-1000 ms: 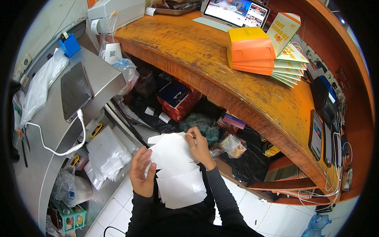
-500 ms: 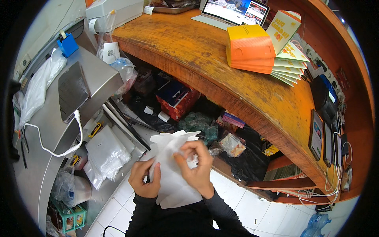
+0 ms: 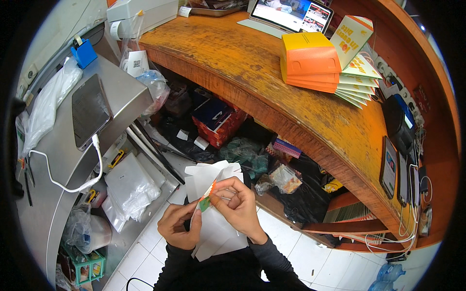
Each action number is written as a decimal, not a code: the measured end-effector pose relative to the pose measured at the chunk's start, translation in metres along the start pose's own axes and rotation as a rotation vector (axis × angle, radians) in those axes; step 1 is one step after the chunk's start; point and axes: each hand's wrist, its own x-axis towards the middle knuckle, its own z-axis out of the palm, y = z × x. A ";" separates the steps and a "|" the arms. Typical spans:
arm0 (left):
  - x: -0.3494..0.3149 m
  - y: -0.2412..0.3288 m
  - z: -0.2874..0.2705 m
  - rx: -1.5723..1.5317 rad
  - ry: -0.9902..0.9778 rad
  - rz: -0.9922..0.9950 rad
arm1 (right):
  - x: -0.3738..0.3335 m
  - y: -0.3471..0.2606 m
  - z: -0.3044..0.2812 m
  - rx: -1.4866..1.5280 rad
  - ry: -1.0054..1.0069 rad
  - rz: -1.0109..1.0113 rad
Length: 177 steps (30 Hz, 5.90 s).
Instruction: The person folds flat cardboard pieces into small rectangular boxes, aligning edges and tucking flaps to form the shape. Completed boxes are stacked on the counter to the right. The person repeats this process with multiple identical pieces throughout the clip.
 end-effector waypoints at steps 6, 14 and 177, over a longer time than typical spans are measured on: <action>0.001 0.003 0.004 -0.069 0.064 0.090 | -0.003 0.004 0.017 -0.036 0.141 -0.140; -0.001 0.001 0.003 -0.125 0.075 0.136 | -0.014 0.016 0.032 -0.038 0.245 -0.302; 0.007 0.003 -0.003 -0.257 -0.011 -0.190 | -0.038 0.016 0.018 -0.146 0.070 0.073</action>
